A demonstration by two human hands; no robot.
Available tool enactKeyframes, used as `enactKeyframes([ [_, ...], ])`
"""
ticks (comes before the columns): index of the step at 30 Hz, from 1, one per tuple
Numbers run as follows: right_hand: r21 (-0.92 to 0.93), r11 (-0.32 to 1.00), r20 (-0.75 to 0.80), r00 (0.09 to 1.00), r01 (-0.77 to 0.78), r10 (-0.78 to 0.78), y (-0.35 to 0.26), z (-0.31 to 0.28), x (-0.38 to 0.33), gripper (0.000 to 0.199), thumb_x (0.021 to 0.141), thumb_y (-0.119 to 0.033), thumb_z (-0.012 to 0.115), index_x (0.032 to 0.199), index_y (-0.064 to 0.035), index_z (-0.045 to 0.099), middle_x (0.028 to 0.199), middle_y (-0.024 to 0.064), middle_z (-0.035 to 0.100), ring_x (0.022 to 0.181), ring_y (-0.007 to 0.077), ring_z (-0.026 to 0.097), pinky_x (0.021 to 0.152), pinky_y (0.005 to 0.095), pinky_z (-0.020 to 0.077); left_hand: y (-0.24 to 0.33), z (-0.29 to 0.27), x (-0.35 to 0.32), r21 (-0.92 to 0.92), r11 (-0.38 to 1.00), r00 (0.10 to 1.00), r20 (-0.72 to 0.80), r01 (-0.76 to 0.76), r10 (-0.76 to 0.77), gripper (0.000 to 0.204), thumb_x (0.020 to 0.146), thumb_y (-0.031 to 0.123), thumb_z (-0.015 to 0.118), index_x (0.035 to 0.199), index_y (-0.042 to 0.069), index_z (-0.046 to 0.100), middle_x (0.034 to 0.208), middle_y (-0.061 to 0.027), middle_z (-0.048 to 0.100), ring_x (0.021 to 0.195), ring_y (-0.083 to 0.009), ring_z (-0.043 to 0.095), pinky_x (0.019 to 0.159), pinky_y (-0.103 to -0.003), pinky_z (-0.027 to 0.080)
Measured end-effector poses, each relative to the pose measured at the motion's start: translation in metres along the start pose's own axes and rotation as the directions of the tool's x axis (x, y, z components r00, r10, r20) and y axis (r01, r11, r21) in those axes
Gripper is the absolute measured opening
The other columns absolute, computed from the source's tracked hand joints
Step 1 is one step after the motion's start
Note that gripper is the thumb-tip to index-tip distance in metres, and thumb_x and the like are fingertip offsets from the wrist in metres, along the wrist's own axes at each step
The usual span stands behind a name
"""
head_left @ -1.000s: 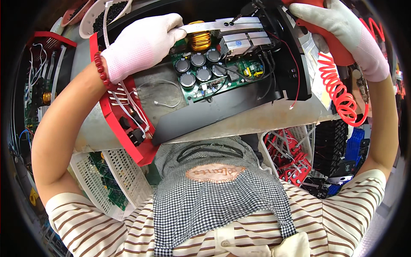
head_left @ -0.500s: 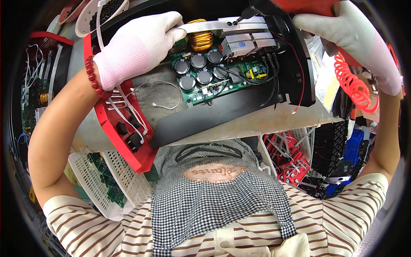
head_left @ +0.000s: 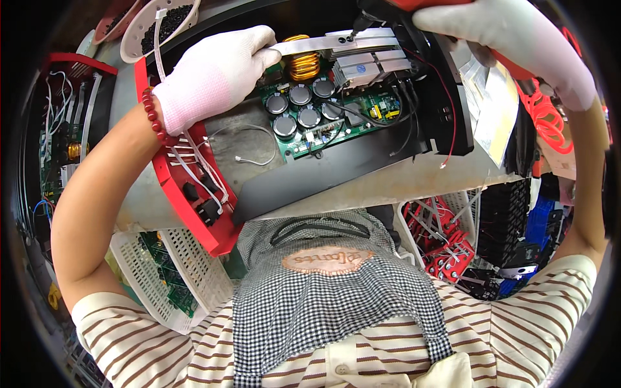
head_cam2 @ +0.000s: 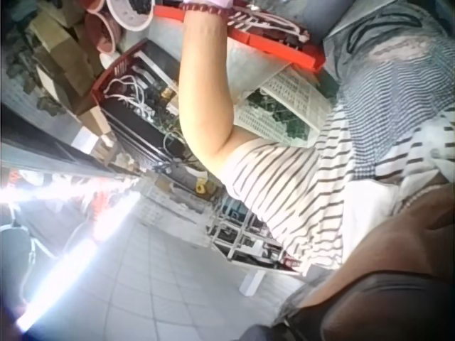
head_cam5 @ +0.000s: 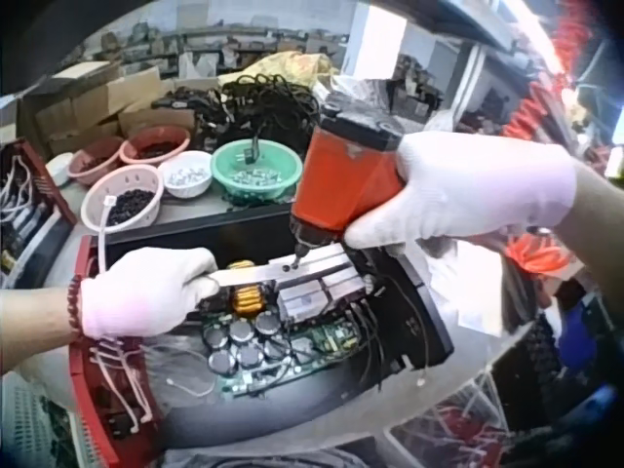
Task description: The person uses a red pneumatic screwdriver to remove screws from a black electronic device and opens the casing. They manipulate internal wires and components, repositioning parts and connecting cables before closing the casing and setting the device aside.
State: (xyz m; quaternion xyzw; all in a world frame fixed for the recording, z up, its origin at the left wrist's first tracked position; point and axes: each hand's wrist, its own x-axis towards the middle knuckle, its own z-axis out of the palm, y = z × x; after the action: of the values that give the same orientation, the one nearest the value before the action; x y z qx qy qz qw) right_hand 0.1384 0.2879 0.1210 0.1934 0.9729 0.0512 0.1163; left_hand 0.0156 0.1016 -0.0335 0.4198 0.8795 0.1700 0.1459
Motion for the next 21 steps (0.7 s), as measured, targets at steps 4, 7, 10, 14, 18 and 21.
enactKeyframes([
  [4,0.178,0.983,0.016,0.999,-0.042,0.040,0.001,-0.014,-0.012,0.044,0.084,-0.043,0.070,0.086,0.0015,0.068,0.066,0.0072,0.064,0.057,0.0133,0.061,0.052,0.0268,0.0468,-0.001,-0.001,0.005,-0.011,0.999,0.999,-0.009,-0.043,0.043,0.025,0.096,0.024,0.051,0.108,0.002,0.058,0.092,-0.0201,0.064,0.090,-0.0366,0.062,0.079,-0.041,0.047],
  [7,0.619,0.785,-0.025,0.999,-0.006,0.026,0.032,-0.009,0.005,0.034,0.086,-0.034,0.071,0.093,-0.0013,0.067,0.071,0.0063,0.065,0.056,0.0095,0.058,0.048,0.0237,0.0438,-0.003,-0.001,0.007,0.007,0.998,0.998,-0.016,-0.066,0.066,0.026,0.097,0.024,0.051,0.109,0.002,0.058,0.094,-0.0209,0.064,0.093,-0.0364,0.062,0.081,-0.041,0.047],
  [10,0.902,0.431,-0.017,0.996,-0.023,0.089,0.051,-0.010,-0.005,0.030,0.090,-0.030,0.065,0.102,-0.0031,0.063,0.077,0.0053,0.065,0.059,0.0109,0.058,0.052,0.0252,0.0459,-0.006,0.001,0.008,0.021,0.998,0.998,-0.019,-0.066,0.066,0.027,0.097,0.025,0.050,0.109,0.002,0.058,0.095,-0.0211,0.064,0.094,-0.0363,0.062,0.082,-0.041,0.047],
  [14,0.976,0.211,-0.078,0.987,0.047,0.141,0.138,0.067,-0.006,0.030,0.095,-0.032,0.060,0.106,-0.0048,0.064,0.083,0.0009,0.063,0.062,0.0045,0.054,0.054,0.0197,0.0415,-0.005,0.001,0.001,0.035,0.998,0.998,-0.033,-0.049,0.050,0.027,0.097,0.025,0.050,0.110,0.003,0.058,0.095,-0.0211,0.065,0.093,-0.0366,0.062,0.082,-0.042,0.047],
  [18,0.948,-0.315,0.150,0.937,-0.046,0.316,0.189,0.147,-0.023,0.033,0.095,-0.027,0.061,0.122,-0.0092,0.059,0.103,-0.0002,0.066,0.074,0.0104,0.061,0.064,0.0235,0.0497,-0.007,0.007,0.007,0.104,0.988,0.990,-0.080,-0.111,0.120,0.028,0.097,0.027,0.050,0.111,0.004,0.059,0.093,-0.0209,0.064,0.093,-0.0371,0.063,0.081,-0.043,0.048],
  [21,0.914,-0.331,0.335,0.896,-0.234,0.291,0.233,0.208,-0.039,0.026,0.095,-0.035,0.061,0.106,-0.0111,0.062,0.080,-0.0044,0.061,0.053,0.0052,0.050,0.046,0.0175,0.0378,-0.002,0.001,0.007,0.133,0.989,0.998,-0.027,-0.058,0.062,0.030,0.097,0.030,0.050,0.112,0.005,0.058,0.093,-0.0197,0.064,0.092,-0.0365,0.062,0.080,-0.043,0.048],
])
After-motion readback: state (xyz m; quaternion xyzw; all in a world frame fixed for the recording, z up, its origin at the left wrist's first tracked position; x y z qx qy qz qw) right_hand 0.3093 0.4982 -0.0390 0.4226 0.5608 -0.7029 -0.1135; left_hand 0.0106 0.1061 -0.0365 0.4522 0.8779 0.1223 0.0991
